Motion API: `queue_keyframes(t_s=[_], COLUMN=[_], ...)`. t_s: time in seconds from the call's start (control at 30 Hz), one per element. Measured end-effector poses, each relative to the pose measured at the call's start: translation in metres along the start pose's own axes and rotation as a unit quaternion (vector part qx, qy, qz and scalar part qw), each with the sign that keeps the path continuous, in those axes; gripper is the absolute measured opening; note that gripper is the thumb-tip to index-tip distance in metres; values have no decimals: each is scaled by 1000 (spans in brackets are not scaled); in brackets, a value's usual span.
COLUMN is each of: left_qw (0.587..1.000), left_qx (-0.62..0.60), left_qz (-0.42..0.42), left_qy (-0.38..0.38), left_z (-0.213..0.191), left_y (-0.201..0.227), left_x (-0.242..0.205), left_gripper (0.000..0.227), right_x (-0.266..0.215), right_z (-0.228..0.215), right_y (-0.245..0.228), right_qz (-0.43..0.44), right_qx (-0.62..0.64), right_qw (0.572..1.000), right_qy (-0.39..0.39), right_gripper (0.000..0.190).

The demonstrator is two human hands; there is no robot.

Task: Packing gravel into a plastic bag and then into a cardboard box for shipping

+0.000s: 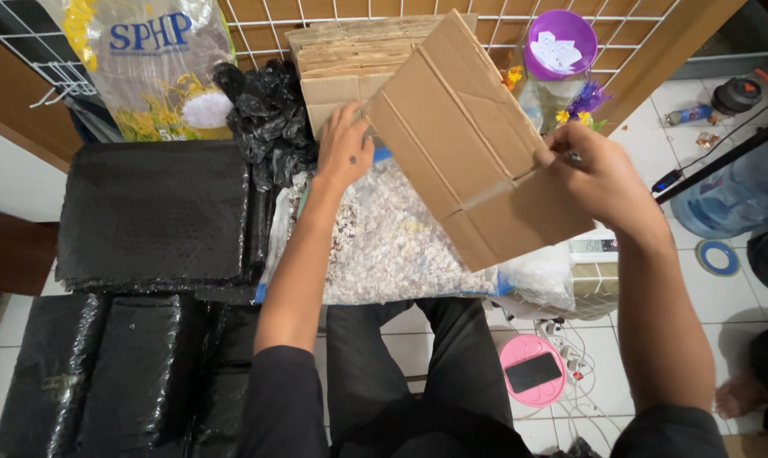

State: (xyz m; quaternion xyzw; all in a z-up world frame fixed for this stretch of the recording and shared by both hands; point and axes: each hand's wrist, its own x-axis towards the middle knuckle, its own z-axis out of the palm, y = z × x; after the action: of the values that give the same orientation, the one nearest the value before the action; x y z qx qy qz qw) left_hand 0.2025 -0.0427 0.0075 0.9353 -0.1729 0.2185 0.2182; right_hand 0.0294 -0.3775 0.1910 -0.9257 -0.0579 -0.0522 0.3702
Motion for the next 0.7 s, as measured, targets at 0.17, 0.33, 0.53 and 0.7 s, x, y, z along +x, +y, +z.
queue_keyframes(t_s=[0.17, 0.33, 0.53, 0.7], left_qw=[999, 995, 969, 934], left_qx=[8, -34, -200, -326], left_qz=[-39, -79, -89, -142], left_qy=[8, 47, 115, -27], left_z=[-10, -8, -13, -52], left_y=[-8, -21, 18, 94], left_x=[-8, -18, -49, -61], left_gripper=[25, 22, 28, 44], right_x=[11, 3, -5, -14], right_z=[36, 55, 58, 61], right_y=[70, 94, 78, 37], right_qz=[20, 109, 117, -29], right_qx=[138, 242, 308, 187], right_qw=[989, 962, 944, 982], right_qy=[-39, -69, -32, 1], right_gripper=[17, 18, 22, 21])
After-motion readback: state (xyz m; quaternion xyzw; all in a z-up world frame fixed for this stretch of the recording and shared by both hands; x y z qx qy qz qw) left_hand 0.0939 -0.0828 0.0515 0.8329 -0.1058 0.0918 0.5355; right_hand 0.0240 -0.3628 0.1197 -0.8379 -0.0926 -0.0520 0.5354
